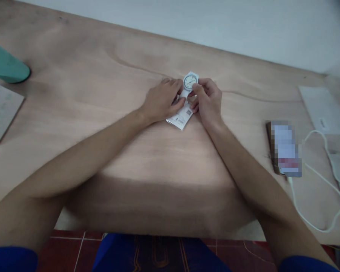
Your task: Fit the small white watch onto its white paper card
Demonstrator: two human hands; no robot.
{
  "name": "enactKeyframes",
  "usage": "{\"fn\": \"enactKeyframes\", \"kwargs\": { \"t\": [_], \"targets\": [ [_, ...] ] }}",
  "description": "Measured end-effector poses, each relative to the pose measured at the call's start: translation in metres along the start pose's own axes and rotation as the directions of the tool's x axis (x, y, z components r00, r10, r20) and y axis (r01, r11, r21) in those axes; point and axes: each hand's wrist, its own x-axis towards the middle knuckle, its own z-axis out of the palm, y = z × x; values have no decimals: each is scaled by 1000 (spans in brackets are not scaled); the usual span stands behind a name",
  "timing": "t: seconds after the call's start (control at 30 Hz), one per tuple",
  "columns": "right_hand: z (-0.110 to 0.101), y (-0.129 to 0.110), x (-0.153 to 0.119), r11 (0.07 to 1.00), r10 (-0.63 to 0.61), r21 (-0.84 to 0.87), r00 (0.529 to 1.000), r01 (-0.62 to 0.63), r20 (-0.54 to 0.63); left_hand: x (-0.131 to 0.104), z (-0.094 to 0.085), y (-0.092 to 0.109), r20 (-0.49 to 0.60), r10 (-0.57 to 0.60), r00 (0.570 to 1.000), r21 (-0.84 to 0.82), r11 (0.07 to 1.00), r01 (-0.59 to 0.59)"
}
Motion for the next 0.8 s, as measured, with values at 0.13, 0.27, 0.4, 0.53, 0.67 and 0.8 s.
{"fn": "enactKeyframes", "kwargs": {
  "t": [0.13, 0.27, 0.4, 0.53, 0.67, 0.8],
  "targets": [
    [2, -6, -2, 999, 44, 4, 999, -44, -20, 0, 0, 0, 0, -13, 1000, 3, 1000, 13],
    [3, -9, -3, 998, 68, 17, 997, -68, -30, -1, -2, 1, 9, -21, 1000, 30, 999, 21],
    [3, -11, -4, 997, 75, 19, 997, -74, -31, -1, -3, 1, 13, -32, 999, 45, 999, 31],
    [3, -13, -4, 997, 76, 19, 997, -76, -29, 0, -2, 1, 8, -31, 999, 40, 999, 31],
    [3, -14, -4, 996, 81, 26, 996, -80, -38, 0, -2, 1, 0, -23, 1000, 27, 999, 23],
    [3, -14, -5, 997, 79, 25, 996, -78, -36, -1, -2, 1, 0, -21, 1000, 23, 1000, 21]
  ]
}}
